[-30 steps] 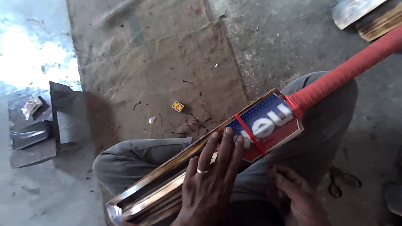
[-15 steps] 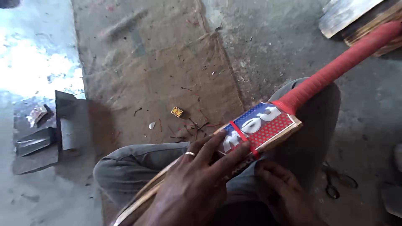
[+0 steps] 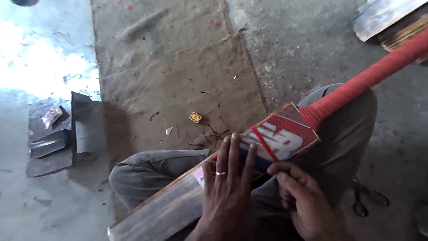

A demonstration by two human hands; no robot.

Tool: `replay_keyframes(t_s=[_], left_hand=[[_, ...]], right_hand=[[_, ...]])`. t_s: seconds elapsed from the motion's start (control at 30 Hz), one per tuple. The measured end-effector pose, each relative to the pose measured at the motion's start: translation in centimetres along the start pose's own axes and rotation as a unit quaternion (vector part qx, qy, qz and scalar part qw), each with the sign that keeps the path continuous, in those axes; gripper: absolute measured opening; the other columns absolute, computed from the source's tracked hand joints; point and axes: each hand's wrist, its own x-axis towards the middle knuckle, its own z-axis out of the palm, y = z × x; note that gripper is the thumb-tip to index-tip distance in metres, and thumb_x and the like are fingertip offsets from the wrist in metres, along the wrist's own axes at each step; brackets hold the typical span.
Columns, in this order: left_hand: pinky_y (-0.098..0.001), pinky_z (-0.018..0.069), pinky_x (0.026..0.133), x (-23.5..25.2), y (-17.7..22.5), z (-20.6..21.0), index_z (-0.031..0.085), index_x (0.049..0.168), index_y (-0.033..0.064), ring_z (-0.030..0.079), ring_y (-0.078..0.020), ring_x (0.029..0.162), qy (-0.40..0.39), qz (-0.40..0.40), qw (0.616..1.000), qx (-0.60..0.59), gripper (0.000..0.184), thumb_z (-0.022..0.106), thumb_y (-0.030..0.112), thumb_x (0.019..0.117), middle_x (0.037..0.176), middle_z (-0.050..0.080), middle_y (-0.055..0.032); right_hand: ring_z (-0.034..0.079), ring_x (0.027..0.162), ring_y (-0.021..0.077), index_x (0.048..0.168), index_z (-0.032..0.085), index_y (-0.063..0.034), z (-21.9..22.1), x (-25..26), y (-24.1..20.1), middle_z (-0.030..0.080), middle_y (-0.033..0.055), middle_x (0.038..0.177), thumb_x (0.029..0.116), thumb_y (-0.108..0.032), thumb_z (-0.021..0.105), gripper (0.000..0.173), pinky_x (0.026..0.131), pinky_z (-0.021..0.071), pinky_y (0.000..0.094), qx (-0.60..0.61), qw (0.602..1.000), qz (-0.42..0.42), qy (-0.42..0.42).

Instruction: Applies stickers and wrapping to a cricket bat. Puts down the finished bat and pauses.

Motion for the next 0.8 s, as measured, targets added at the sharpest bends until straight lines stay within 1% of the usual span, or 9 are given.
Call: replay_keyframes(t_s=[0.07,0.27,0.43,0.5,0.57,0.63,0.7,0.77,0.8], left_hand=[[-0.0649,0.0377,0.108,0.2,-0.1,0.4,0.028,0.162,0.0295,0.023,-0.0357,0.155,-0.008,0.005,1.0,-0.017,0.09,0.073,0.045,0.0867,0.171,0.015,-0.0122],[-0.0606,0.0425,0.105,1.1,-1.2,-0.4,0.029,0.162,0.0314,0.025,-0.0343,0.154,-0.027,0.027,0.998,-0.042,0.097,0.076,0.049,0.0791,0.171,0.016,-0.0098],[-0.0632,0.0476,0.097,2.1,-2.3,-2.7,0.026,0.154,0.0584,0.033,-0.0335,0.15,-0.104,0.047,0.981,-0.156,0.09,0.075,0.042,0.0803,0.171,0.018,-0.0009],[-0.0598,0.0528,0.095,2.6,-3.3,-4.5,0.026,0.153,0.0608,0.044,-0.0203,0.143,-0.196,0.042,0.941,-0.271,0.093,0.078,0.039,0.0798,0.168,0.023,0.0093],[-0.0435,0.0617,0.088,3.3,-4.4,-6.0,0.029,0.156,0.0546,0.06,-0.0081,0.121,-0.304,0.023,0.855,-0.419,0.099,0.082,0.026,0.0773,0.156,0.042,0.0147],[-0.0357,0.0632,0.082,3.7,-5.3,-6.5,0.031,0.158,0.0497,0.068,-0.0097,0.102,-0.393,0.004,0.748,-0.535,0.099,0.08,0.014,0.0796,0.135,0.062,0.0073],[-0.0369,0.0626,0.086,4.2,-6.1,-5.6,0.032,0.159,0.0439,0.07,-0.0152,0.103,-0.437,0.014,0.675,-0.595,0.093,0.076,0.011,0.0848,0.13,0.066,-0.0012],[-0.0371,0.0608,0.091,4.9,-7.0,-4.6,0.038,0.158,0.0395,0.068,-0.0168,0.108,-0.427,0.02,0.668,-0.609,0.08,0.075,0.016,0.091,0.134,0.064,-0.0007],[-0.0363,0.0596,0.094,5.0,-7.4,-4.5,0.04,0.157,0.0374,0.066,-0.0151,0.112,-0.395,0.026,0.693,-0.603,0.075,0.074,0.018,0.0929,0.141,0.061,0.0027]], right_hand=[[0.042,0.051,0.0052,0.116,0.072,-0.0082,-1.6,-1.4,1.3,0.05,-0.0019,0.067,0.1044,-0.016,0.053,0.024,0.046,0.0375,0.0208,-0.01,1.0,-0.001,0.027],[0.046,0.052,0.0048,0.113,0.071,-0.0085,-3.3,-3.0,2.7,0.056,-0.0014,0.072,0.1048,-0.014,0.053,0.021,0.047,0.0434,0.0219,0.029,0.999,-0.006,0.025],[0.048,0.055,0.0045,0.113,0.071,-0.0102,-2.8,-2.9,1.2,0.059,-0.001,0.075,0.1063,-0.014,0.05,0.023,0.049,0.0441,0.0221,-0.005,0.999,-0.029,-0.025],[0.048,0.057,0.0025,0.113,0.071,-0.0123,-2.0,-2.7,-0.3,0.059,-0.0027,0.076,0.1064,-0.015,0.051,0.021,0.051,0.0433,0.0205,-0.006,0.998,-0.04,-0.054],[0.047,0.058,-0.0005,0.114,0.071,-0.0138,-1.3,-2.4,-1.3,0.06,-0.0045,0.079,0.1068,-0.016,0.052,0.021,0.051,0.0421,0.0175,0.01,0.995,-0.06,-0.085],[0.047,0.059,-0.0014,0.115,0.071,-0.013,-0.9,-2.1,-1.7,0.062,-0.0041,0.082,0.1067,-0.015,0.052,0.021,0.052,0.0417,0.0163,0.029,0.991,-0.074,-0.106],[0.047,0.058,-0.0003,0.114,0.071,-0.0112,-0.7,-1.8,-1.8,0.062,-0.003,0.081,0.1065,-0.017,0.054,0.02,0.051,0.0415,0.0169,0.044,0.991,-0.07,-0.109],[0.045,0.054,0.0014,0.113,0.071,-0.0104,-0.6,-0.9,-1.6,0.054,-0.004,0.07,0.1059,-0.017,0.054,0.02,0.049,0.0398,0.0183,0.061,0.992,-0.051,-0.098],[0.043,0.053,0.0022,0.113,0.071,-0.0097,-0.4,-0.5,-1.4,0.051,-0.0035,0.068,0.1054,-0.018,0.054,0.02,0.048,0.0389,0.0187,0.072,0.993,-0.04,-0.09]])
